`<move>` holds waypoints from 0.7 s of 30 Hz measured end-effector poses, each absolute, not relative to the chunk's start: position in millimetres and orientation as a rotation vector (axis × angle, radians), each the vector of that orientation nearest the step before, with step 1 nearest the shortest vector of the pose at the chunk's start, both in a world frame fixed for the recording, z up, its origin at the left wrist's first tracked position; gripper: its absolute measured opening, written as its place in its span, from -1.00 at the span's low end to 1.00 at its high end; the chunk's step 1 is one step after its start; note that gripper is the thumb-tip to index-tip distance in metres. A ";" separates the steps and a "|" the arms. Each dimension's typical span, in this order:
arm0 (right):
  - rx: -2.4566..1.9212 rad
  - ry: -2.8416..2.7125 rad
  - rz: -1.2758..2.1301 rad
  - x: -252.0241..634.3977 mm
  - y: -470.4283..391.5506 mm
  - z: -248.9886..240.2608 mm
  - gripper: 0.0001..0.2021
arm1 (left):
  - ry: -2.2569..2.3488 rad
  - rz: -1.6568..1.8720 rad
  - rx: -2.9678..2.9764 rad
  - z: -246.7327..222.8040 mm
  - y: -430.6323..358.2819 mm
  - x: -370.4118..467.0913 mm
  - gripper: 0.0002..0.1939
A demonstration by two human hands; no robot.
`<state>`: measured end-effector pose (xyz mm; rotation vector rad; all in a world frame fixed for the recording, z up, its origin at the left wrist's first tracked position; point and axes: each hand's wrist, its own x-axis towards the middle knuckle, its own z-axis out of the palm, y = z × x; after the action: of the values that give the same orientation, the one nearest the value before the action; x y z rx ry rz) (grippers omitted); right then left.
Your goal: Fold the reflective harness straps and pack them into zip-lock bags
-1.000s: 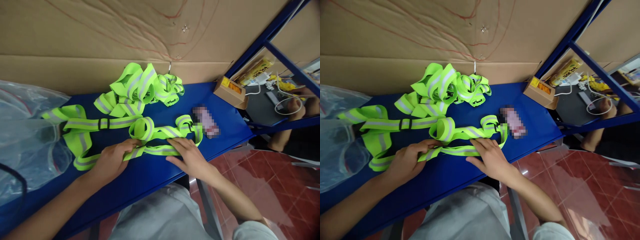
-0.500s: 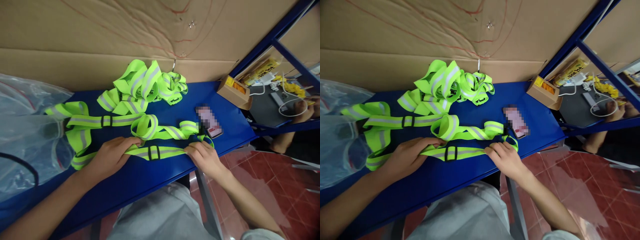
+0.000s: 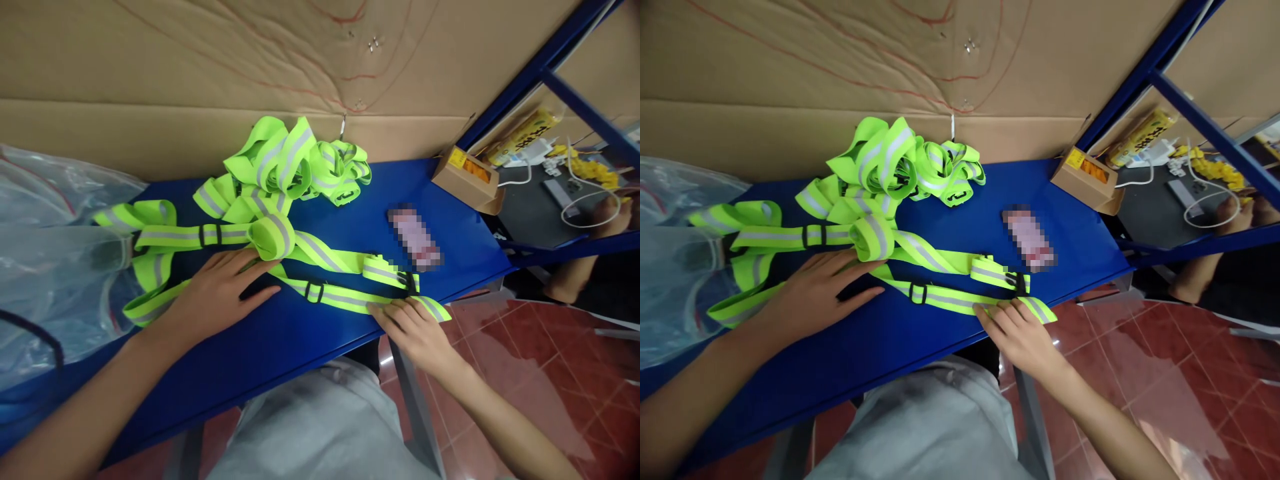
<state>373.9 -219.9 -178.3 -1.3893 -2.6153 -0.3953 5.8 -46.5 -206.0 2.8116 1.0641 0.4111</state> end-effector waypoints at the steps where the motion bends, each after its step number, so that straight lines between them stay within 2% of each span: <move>1: -1.390 -2.600 -0.277 373.3 -224.0 -177.4 -0.66 | 1.074 0.397 2.799 -204.4 -46.6 6.4 -0.60; 5: -1.498 -2.401 0.048 374.9 -232.0 -168.6 -0.63 | 1.055 0.281 2.791 -194.2 -49.1 8.5 -0.65; 12: -1.924 -2.334 -0.162 398.0 -217.2 -164.1 -0.58 | 1.225 0.175 2.865 -187.3 -51.7 6.4 -0.67; 16: -1.944 -2.351 -0.092 408.8 -216.0 -161.7 -0.53 | 1.338 0.080 2.934 -186.7 -50.7 5.4 -0.57; 19: -1.925 -2.329 -0.057 409.1 -218.1 -158.0 -0.63 | 1.494 -0.018 2.853 -186.2 -47.8 3.5 -0.42; 21: -1.914 -2.317 -0.149 406.2 -218.8 -155.5 -0.71 | 1.538 0.043 2.741 -186.0 -45.0 1.0 -0.39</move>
<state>406.2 -218.8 -155.5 -1.9142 -2.3172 -0.1490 1.0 -45.0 -186.0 2.7414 1.5376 0.0429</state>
